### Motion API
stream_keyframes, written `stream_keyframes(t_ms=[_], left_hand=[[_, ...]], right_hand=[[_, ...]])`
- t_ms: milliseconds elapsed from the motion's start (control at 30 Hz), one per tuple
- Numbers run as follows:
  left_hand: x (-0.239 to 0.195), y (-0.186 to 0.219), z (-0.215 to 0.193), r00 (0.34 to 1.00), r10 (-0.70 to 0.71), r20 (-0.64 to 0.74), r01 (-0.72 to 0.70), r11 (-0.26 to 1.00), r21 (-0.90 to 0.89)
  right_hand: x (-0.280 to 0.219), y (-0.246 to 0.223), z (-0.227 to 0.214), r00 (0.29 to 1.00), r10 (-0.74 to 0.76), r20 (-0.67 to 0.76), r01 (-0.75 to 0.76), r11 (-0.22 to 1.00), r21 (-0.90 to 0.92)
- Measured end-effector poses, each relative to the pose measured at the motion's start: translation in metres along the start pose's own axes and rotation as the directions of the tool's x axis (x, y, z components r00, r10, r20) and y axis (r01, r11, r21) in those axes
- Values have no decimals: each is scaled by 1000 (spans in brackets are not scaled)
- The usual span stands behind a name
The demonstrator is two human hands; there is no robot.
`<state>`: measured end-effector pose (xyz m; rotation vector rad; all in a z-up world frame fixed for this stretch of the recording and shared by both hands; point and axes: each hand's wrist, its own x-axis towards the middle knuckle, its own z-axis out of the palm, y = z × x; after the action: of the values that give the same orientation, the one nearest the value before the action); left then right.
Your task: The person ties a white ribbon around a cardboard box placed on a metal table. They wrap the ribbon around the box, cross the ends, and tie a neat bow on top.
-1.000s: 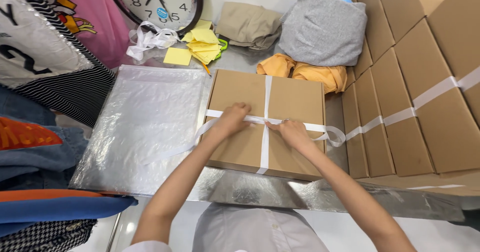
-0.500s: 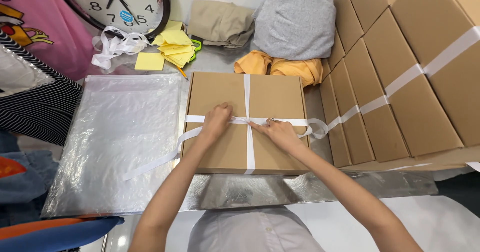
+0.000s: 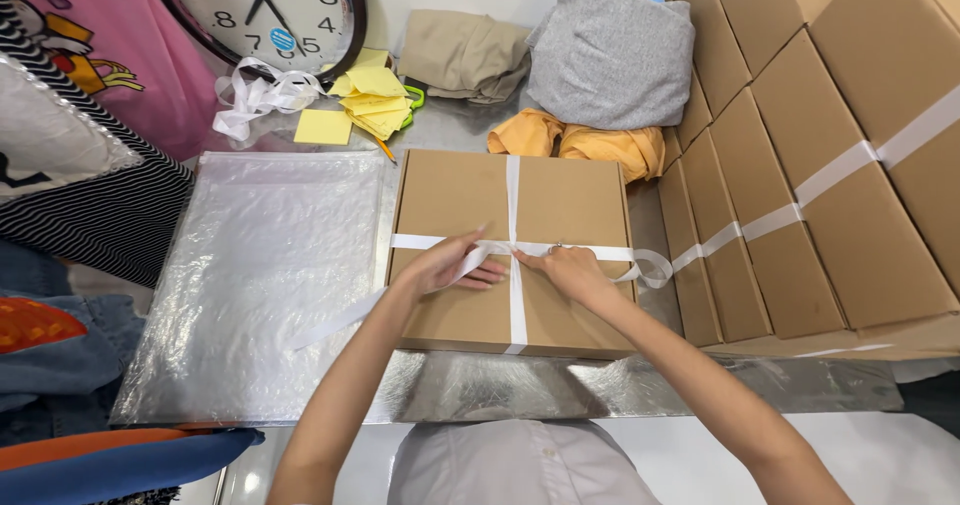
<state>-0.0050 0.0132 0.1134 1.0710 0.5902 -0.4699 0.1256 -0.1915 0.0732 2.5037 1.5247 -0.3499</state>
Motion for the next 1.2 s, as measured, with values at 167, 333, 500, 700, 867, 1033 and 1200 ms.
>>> stream_keyframes(t_ms=[167,333,500,700,867,1033,1200], left_hand=[[48,-40,-31,1000,21,10,-16,937,-349],[59,-49,-25,989,146,-8,-128,838,-530],[54,-50,-15,836,535,-126,-462,808,365],[-9,-31,-15,818,550,171,-552,662,507],[-51,-39,-65,732,680,48,-643,666,378],[-100,-64,-150,757,636,-152,-495,709,503],[-100,-127,-274,672,260,-693,620,314,719]], right_hand=[[5,4,8,1000,0,4,0,1000,-2],[6,2,2,999,-17,28,17,1000,-4],[12,7,12,999,-11,51,11,1000,-14],[-4,-5,-18,993,-17,117,16,1000,10],[3,-2,-6,995,-9,98,8,1000,7],[2,-3,-1,994,-8,106,12,999,-39],[8,-1,11,998,-6,69,9,999,-47]])
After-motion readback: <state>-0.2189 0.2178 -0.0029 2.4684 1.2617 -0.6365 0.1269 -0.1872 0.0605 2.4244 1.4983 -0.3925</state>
